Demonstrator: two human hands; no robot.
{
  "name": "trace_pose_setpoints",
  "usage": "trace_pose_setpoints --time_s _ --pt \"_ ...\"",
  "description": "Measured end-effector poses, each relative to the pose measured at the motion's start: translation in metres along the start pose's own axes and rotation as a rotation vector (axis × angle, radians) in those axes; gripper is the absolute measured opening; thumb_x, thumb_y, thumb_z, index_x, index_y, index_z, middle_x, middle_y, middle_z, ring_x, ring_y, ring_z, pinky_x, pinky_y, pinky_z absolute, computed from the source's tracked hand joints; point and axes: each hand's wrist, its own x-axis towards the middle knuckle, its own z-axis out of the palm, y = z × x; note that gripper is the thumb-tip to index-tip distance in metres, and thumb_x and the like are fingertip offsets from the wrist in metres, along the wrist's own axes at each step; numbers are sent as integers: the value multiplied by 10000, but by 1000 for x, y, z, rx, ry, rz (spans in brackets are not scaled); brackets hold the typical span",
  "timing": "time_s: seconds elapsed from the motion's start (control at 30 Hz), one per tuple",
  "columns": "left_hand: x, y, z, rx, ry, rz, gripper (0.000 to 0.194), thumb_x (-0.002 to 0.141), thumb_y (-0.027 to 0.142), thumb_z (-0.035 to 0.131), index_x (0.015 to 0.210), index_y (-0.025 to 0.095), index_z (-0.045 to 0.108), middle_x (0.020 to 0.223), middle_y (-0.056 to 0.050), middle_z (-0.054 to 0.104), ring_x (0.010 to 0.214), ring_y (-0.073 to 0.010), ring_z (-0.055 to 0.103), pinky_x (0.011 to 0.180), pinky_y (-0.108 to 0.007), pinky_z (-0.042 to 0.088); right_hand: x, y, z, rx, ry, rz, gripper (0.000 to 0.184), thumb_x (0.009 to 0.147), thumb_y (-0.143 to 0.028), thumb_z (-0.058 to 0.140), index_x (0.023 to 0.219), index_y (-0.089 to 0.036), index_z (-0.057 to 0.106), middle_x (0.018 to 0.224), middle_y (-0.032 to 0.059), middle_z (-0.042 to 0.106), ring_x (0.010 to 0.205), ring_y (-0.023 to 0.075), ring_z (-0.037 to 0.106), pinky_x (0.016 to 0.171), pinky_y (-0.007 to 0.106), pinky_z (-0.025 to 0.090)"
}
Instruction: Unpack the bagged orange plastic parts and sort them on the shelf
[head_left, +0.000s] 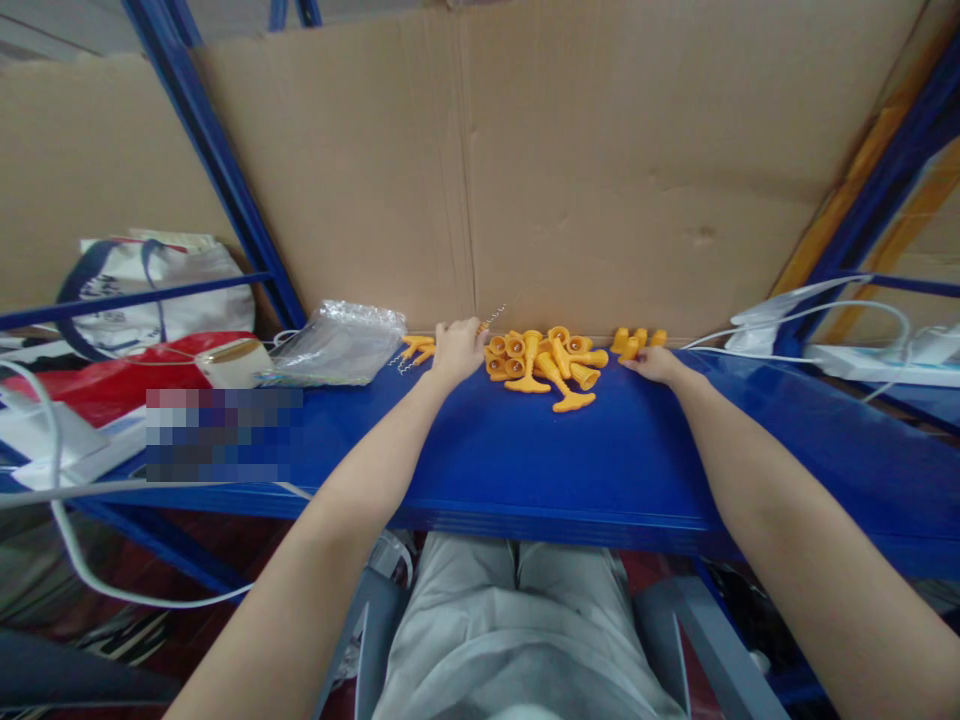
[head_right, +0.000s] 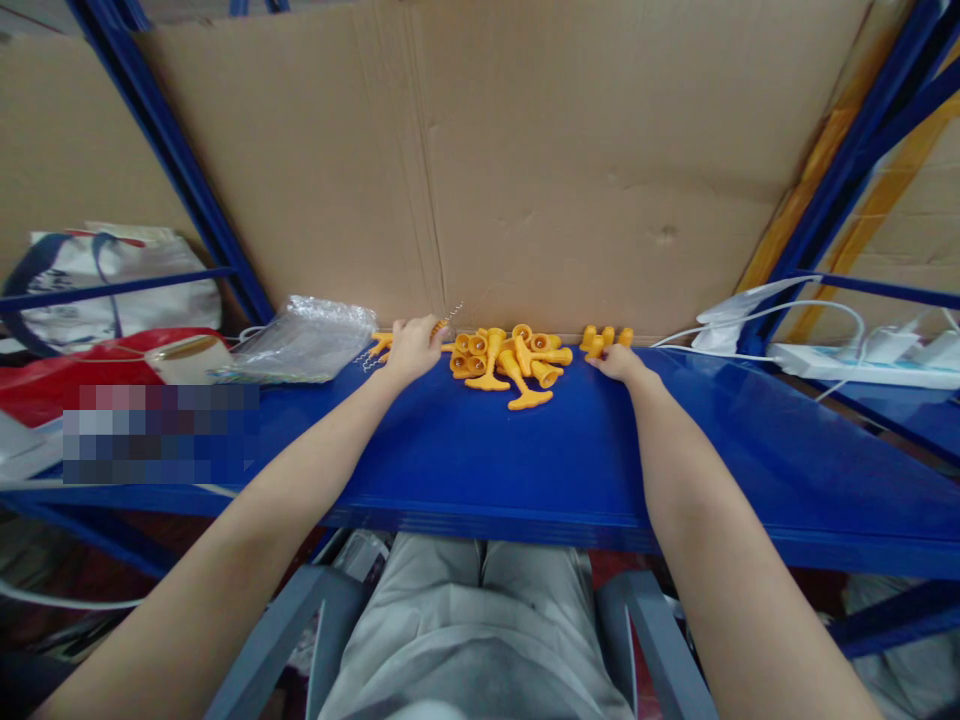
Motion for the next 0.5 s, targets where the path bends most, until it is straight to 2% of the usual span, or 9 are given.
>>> trace_pose_setpoints --time_s 0.17,0.23,0.33,0.4,0.5 --pt "1 -3 -8 1 77 -114 262 976 196 392 1088 182 629 1270 -175 623 1203 -322 572 975 -446 398 -3 -11 0 -47 -102 79 498 1021 -363 402 1283 -17 648 1301 266 638 1285 366 575 1038 458 468" --pt "3 -7 -9 -24 95 -193 297 981 184 372 1144 190 620 1272 -171 631 1190 -316 595 951 -433 416 -5 -14 -1 -61 -109 110 544 1023 -378 374 1338 4 599 1336 295 604 1318 384 542 1052 478 447" --pt "6 -16 -6 -74 98 -299 310 985 195 368 1182 197 607 1152 -146 702 1124 -304 648 920 -408 440 -6 -19 -1 -71 -114 129 578 1017 -388 352 1379 11 559 1346 330 580 1316 411 532 1052 525 428" --pt "10 -27 -1 -99 109 -352 298 979 217 387 1179 195 607 1090 -138 726 1102 -306 664 904 -399 455 -5 -21 -1 -72 -111 132 580 1016 -376 348 1402 13 535 1352 338 572 1310 411 535 1054 537 418" --pt "16 -48 8 -159 139 -415 322 969 211 383 1224 211 580 1104 -118 731 1083 -275 676 870 -369 486 -4 -22 0 -69 -100 146 568 1019 -359 349 1412 10 528 1362 331 566 1307 400 541 1052 518 420"
